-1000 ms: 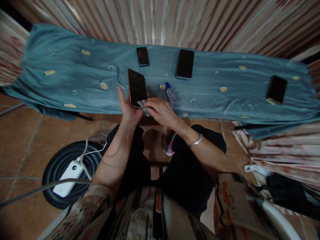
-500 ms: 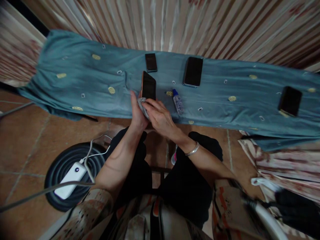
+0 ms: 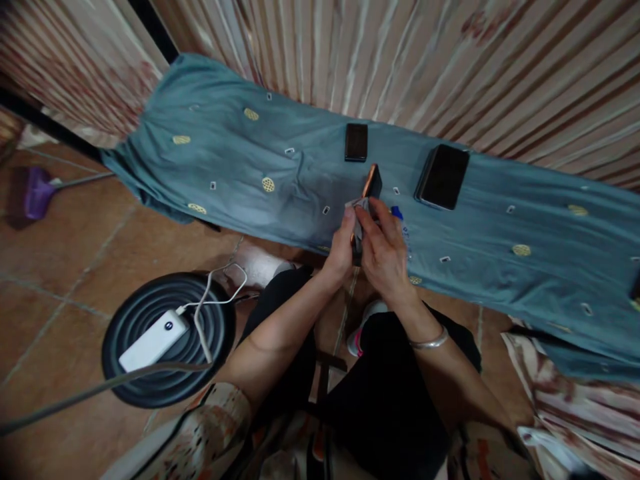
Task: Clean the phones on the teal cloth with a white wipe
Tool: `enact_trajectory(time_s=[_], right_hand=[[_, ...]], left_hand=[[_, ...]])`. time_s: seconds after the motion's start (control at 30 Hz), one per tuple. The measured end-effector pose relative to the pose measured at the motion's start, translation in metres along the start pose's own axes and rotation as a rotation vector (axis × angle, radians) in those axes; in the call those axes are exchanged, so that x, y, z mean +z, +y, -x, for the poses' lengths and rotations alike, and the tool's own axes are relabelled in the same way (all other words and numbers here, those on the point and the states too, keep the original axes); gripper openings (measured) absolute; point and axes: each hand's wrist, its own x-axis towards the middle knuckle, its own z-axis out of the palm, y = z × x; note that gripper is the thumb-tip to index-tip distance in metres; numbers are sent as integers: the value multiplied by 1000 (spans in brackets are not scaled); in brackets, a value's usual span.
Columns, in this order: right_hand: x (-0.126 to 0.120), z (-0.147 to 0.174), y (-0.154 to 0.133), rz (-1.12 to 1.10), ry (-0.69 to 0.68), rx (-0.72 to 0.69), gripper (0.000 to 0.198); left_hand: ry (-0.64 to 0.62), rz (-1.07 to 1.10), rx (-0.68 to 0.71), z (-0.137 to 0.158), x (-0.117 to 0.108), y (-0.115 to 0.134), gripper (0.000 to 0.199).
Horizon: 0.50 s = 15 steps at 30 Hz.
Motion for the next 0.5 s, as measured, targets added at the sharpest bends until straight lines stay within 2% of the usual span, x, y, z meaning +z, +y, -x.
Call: enact_trajectory(time_s=[0.1,0.2,0.4,0.5], right_hand=[[-2,-1,3,63,19,-47,45],[-7,-4,9,151,26,-84,43],[-13,-13,22,169,-13,-9,42],[-16,-18,31,193,-7,1,42]], left_hand=[[13,-83,29,3,9,6,29],[-29,-205,12,7,18,11,29],[-122,-267,33,18,24,13,35],[-146,-238,-32,23,25,12,44]])
